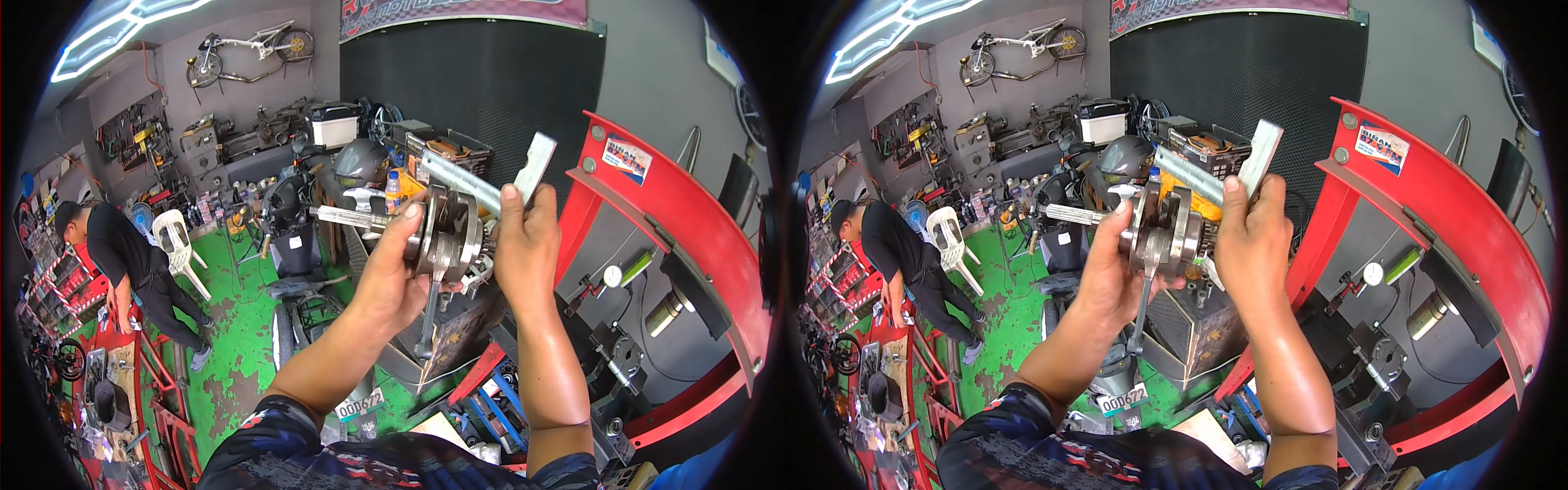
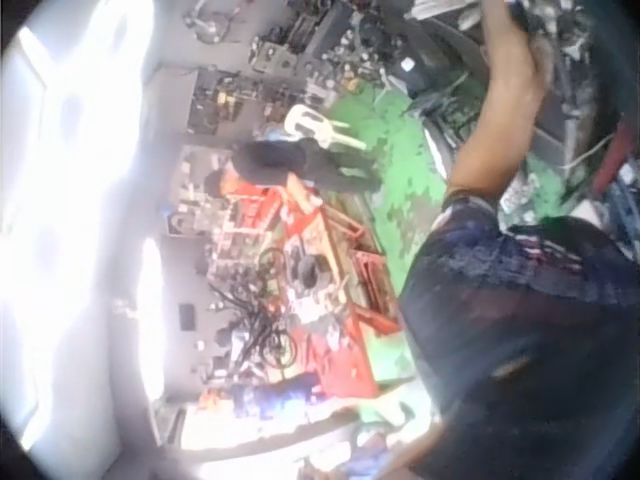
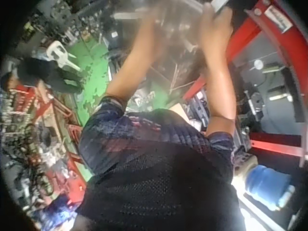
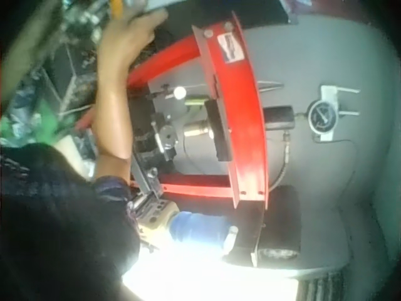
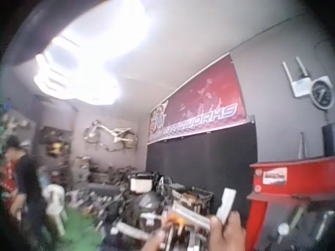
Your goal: The person measures a cylindrical mechanical component with a caliper and a ruler, then places it on a hydraulic press. They repeatedly measure the part and adjust its position on the press, using the press handle to apply pressure.
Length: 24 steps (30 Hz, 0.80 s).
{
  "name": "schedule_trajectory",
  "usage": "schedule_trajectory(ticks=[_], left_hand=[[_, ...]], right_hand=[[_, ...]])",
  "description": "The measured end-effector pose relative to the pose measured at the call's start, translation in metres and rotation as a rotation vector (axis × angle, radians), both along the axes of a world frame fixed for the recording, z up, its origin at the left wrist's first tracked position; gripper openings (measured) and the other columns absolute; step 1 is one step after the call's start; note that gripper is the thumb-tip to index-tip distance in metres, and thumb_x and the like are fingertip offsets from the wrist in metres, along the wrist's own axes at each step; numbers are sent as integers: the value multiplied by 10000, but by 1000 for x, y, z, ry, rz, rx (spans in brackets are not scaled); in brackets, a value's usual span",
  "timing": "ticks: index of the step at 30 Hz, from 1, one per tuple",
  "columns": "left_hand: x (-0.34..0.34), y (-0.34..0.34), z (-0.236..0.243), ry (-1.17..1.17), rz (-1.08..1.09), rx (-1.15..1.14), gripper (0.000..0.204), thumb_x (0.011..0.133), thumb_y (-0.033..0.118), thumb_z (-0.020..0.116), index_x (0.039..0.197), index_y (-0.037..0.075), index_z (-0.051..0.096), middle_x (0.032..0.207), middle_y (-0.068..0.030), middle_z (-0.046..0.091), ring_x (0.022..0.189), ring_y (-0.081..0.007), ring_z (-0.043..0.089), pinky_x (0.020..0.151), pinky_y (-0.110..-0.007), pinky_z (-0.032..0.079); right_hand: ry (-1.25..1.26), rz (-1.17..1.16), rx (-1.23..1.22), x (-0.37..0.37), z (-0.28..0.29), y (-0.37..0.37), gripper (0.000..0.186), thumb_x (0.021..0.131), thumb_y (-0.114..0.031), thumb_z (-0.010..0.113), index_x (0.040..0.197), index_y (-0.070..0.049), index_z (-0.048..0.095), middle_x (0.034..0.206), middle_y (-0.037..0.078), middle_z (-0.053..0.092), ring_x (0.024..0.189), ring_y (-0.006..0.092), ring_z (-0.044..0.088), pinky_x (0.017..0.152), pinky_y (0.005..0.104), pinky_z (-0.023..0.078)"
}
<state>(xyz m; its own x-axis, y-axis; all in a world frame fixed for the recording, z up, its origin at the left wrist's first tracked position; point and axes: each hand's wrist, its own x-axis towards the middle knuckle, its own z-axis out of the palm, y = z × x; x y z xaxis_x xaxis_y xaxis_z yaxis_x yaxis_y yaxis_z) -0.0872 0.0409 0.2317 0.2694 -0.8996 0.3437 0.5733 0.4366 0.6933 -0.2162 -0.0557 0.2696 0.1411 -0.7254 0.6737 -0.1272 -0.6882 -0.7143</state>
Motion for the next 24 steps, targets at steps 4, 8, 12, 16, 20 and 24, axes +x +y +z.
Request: schedule_trajectory(ticks=[4, 8, 12, 16, 20, 24], left_hand=[[-4, -2, -5, 153, -35, 17, 602, 1012, 616, 500, 1275, 90, 625, 1048, -110, 734, 813, -228, 708, 606, -380, 554], [-11, 6, -1, 252, -92, 113, 654, 1005, 669, 490, 1277, 90, 624, 1043, -112, 733, 832, -245, 712, 632, -386, 574], [-16, 12, 3, 231, -94, 124, 661, 1009, 673, 499, 1309, 95, 607, 1044, -98, 743, 828, -174, 727, 643, -363, 604], [-21, 18, 9, 236, -59, 120, 654, 1021, 670, 480, 1305, 93, 598, 1019, -92, 735, 816, -170, 720, 652, -355, 605], [-22, 20, 11, 215, -50, 125, 651, 1018, 672, 481, 1313, 103, 594, 1035, -94, 730, 825, -192, 719, 656, -379, 608], [-18, 21, 8, 219, -48, 127, 654, 997, 681, 512, 1322, 122, 605, 1084, -105, 732, 884, -228, 728, 653, -433, 617]], right_hand=[[-103, 92, 11, -2, 8, 8, 262, 1089, -258, 545, 1126, 0, 513, 805, 128, 669, 717, 218, 688, 681, 359, 521], [-301, 272, -117, -15, 28, -22, 303, 1076, -296, 589, 1169, -16, 523, 900, 56, 624, 746, 131, 653, 676, 278, 510], [-283, 543, 43, -17, 51, -15, 344, 1021, -212, 678, 1207, 24, 510, 920, 117, 703, 753, 140, 704, 668, 254, 557], [-130, 575, 77, -15, 54, -4, 397, 998, -177, 707, 1249, 43, 495, 934, 137, 721, 756, 152, 730, 655, 239, 572], [-75, 519, 65, -11, 49, 5, 427, 992, -167, 710, 1279, 51, 481, 917, 129, 718, 737, 125, 698, 635, 236, 549], [-89, 540, 89, -10, 46, 5, 446, 979, -152, 717, 1309, 40, 487, 898, 110, 710, 703, 106, 668, 618, 227, 523]])
